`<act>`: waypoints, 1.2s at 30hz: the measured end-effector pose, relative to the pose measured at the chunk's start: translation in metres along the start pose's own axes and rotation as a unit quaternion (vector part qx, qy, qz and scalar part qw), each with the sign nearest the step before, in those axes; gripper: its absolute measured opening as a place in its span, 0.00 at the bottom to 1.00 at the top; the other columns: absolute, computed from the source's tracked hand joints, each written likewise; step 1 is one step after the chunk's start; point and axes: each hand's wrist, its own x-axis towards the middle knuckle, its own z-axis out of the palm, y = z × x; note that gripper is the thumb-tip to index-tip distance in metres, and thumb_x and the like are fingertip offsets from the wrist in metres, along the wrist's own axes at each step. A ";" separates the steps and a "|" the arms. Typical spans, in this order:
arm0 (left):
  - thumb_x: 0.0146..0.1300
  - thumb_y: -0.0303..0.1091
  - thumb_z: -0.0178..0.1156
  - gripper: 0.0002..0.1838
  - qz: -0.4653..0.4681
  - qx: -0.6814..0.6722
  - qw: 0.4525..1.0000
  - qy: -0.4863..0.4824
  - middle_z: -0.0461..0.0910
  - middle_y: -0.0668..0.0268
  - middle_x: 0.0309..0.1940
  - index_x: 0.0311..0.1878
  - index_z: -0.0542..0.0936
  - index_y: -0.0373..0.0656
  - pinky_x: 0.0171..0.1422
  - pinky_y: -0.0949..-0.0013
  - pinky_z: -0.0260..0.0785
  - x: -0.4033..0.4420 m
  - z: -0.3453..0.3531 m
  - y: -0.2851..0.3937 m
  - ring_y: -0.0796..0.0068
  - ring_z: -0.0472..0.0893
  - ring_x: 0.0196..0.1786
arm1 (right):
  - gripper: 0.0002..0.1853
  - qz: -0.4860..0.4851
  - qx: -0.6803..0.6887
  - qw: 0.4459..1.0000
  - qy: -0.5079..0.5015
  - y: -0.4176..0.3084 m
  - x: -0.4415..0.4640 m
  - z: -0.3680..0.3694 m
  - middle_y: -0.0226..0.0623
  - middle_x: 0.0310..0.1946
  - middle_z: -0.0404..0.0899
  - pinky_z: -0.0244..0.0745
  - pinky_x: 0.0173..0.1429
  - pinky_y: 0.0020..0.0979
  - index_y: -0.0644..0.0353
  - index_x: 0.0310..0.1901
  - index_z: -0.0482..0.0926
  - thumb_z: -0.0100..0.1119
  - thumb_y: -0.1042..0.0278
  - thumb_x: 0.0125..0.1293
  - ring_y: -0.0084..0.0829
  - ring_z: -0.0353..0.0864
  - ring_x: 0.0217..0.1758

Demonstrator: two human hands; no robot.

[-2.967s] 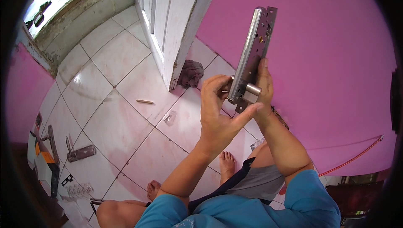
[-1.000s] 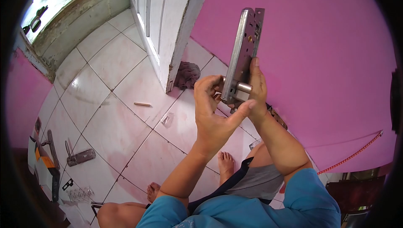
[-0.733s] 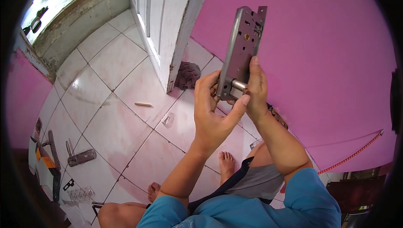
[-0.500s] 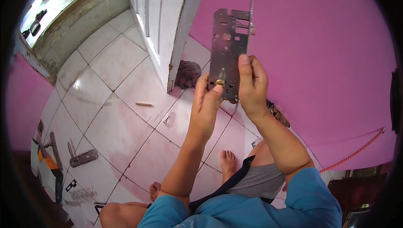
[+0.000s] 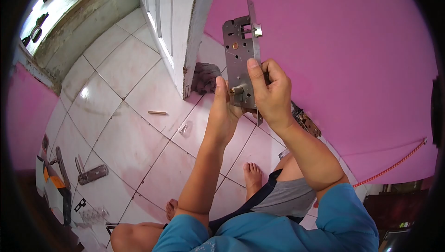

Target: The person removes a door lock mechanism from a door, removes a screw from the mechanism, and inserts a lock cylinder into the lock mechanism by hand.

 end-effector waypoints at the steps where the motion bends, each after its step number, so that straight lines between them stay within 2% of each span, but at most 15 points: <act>1: 0.75 0.66 0.30 0.37 0.002 0.000 1.000 0.003 0.81 0.61 0.48 0.58 0.73 0.41 0.51 0.61 0.73 0.001 -0.001 0.001 0.69 0.82 0.47 | 0.24 0.011 -0.006 1.000 -0.005 0.002 -0.001 0.001 0.25 0.14 0.62 0.56 0.22 0.27 0.60 0.23 0.65 0.63 0.55 0.71 0.16 0.57 0.19; 6: 0.75 0.64 0.35 0.33 -0.034 0.061 0.996 0.048 0.83 0.67 0.33 0.50 0.77 0.44 0.30 0.69 0.70 0.003 -0.009 -0.001 0.76 0.81 0.31 | 0.23 0.000 -0.034 0.999 -0.028 0.005 -0.005 0.006 0.27 0.13 0.65 0.57 0.22 0.28 0.60 0.24 0.66 0.63 0.55 0.70 0.17 0.60 0.18; 9: 0.75 0.61 0.39 0.29 -0.023 0.057 0.994 0.089 0.80 0.70 0.28 0.48 0.78 0.45 0.25 0.73 0.64 0.000 -0.006 -0.002 0.79 0.79 0.28 | 0.23 0.028 -0.016 0.999 -0.037 -0.001 -0.008 0.009 0.27 0.13 0.66 0.59 0.22 0.27 0.60 0.24 0.67 0.63 0.54 0.70 0.17 0.62 0.18; 18: 0.68 0.52 0.47 0.21 -0.026 0.051 0.986 0.154 0.80 0.70 0.32 0.48 0.78 0.46 0.28 0.74 0.63 -0.005 -0.012 0.007 0.79 0.78 0.30 | 0.23 0.018 -0.077 0.986 -0.150 -0.006 -0.003 -0.005 0.26 0.16 0.67 0.59 0.25 0.25 0.61 0.27 0.70 0.61 0.50 0.71 0.16 0.62 0.21; 20: 0.67 0.52 0.47 0.21 -0.037 0.036 0.987 0.152 0.79 0.69 0.33 0.47 0.77 0.45 0.29 0.73 0.64 -0.006 -0.013 0.011 0.77 0.79 0.32 | 0.25 0.117 0.082 0.975 -0.171 -0.006 0.001 -0.010 0.28 0.22 0.69 0.60 0.28 0.25 0.62 0.32 0.73 0.53 0.44 0.74 0.19 0.64 0.24; 21: 0.67 0.51 0.47 0.21 -0.049 0.021 0.987 0.150 0.79 0.67 0.33 0.47 0.77 0.43 0.30 0.72 0.65 -0.006 -0.014 0.013 0.76 0.79 0.33 | 0.25 0.116 0.081 0.975 -0.170 -0.008 0.004 -0.016 0.28 0.22 0.69 0.60 0.28 0.25 0.62 0.32 0.73 0.53 0.44 0.74 0.19 0.64 0.24; 23: 0.67 0.50 0.46 0.21 -0.047 0.020 0.989 0.140 0.78 0.65 0.33 0.46 0.76 0.42 0.31 0.71 0.66 -0.008 -0.017 0.017 0.74 0.79 0.33 | 0.27 0.314 0.314 0.870 -0.212 -0.015 0.015 -0.029 0.30 0.29 0.72 0.63 0.33 0.26 0.62 0.40 0.73 0.43 0.40 0.76 0.23 0.67 0.29; 24: 0.67 0.50 0.45 0.22 -0.045 0.020 0.990 0.133 0.78 0.63 0.33 0.46 0.76 0.40 0.32 0.69 0.66 -0.009 -0.019 0.019 0.72 0.78 0.33 | 0.26 0.319 0.326 0.864 -0.213 -0.012 0.017 -0.031 0.35 0.34 0.74 0.66 0.36 0.30 0.62 0.48 0.71 0.40 0.42 0.77 0.29 0.73 0.32; 25: 0.67 0.50 0.45 0.22 -0.047 0.019 0.990 0.131 0.78 0.63 0.33 0.46 0.76 0.40 0.32 0.69 0.66 -0.008 -0.024 0.019 0.72 0.78 0.33 | 0.26 0.318 0.325 0.865 -0.210 -0.006 0.020 -0.033 0.35 0.34 0.74 0.66 0.36 0.30 0.62 0.48 0.71 0.40 0.42 0.77 0.29 0.73 0.32; 28: 0.68 0.48 0.43 0.23 0.017 -0.032 0.994 0.105 0.76 0.55 0.31 0.45 0.76 0.35 0.31 0.69 0.65 -0.007 -0.037 0.020 0.68 0.73 0.31 | 0.21 0.339 0.423 0.809 -0.230 0.001 0.022 -0.038 0.42 0.38 0.78 0.73 0.46 0.36 0.64 0.50 0.71 0.40 0.51 0.76 0.37 0.79 0.42; 30: 0.68 0.47 0.43 0.23 0.020 -0.022 0.993 0.111 0.77 0.55 0.31 0.44 0.77 0.35 0.31 0.69 0.66 -0.010 -0.034 0.030 0.69 0.74 0.31 | 0.17 0.368 0.426 0.799 -0.209 -0.004 0.020 -0.036 0.50 0.42 0.79 0.76 0.59 0.45 0.68 0.51 0.70 0.39 0.62 0.72 0.48 0.81 0.52; 31: 0.68 0.47 0.44 0.22 0.024 -0.014 0.993 0.116 0.77 0.55 0.32 0.43 0.77 0.35 0.32 0.69 0.66 -0.011 -0.031 0.034 0.69 0.74 0.31 | 0.17 0.368 0.426 0.799 -0.209 -0.002 0.020 -0.036 0.50 0.42 0.79 0.76 0.59 0.45 0.68 0.51 0.70 0.39 0.62 0.72 0.48 0.81 0.52; 33: 0.68 0.47 0.45 0.22 0.037 -0.046 0.989 0.134 0.77 0.54 0.32 0.41 0.78 0.36 0.33 0.69 0.68 -0.012 -0.031 0.038 0.68 0.75 0.32 | 0.16 0.368 0.446 0.785 -0.221 0.005 0.020 -0.034 0.55 0.45 0.79 0.72 0.68 0.51 0.71 0.52 0.69 0.37 0.70 0.69 0.52 0.79 0.58; 35: 0.67 0.47 0.45 0.22 0.032 -0.043 0.995 0.081 0.78 0.53 0.32 0.42 0.78 0.35 0.33 0.70 0.70 -0.014 -0.040 0.044 0.67 0.76 0.33 | 0.16 0.366 0.444 0.788 -0.219 0.011 0.018 -0.033 0.55 0.46 0.78 0.72 0.69 0.50 0.72 0.52 0.69 0.37 0.74 0.67 0.52 0.79 0.58; 36: 0.68 0.48 0.45 0.23 0.042 -0.074 0.988 0.127 0.78 0.52 0.33 0.42 0.78 0.36 0.33 0.70 0.71 -0.013 -0.035 0.045 0.66 0.77 0.33 | 0.15 0.365 0.441 0.791 -0.217 0.012 0.017 -0.033 0.55 0.47 0.78 0.72 0.70 0.50 0.73 0.51 0.69 0.37 0.77 0.66 0.52 0.79 0.58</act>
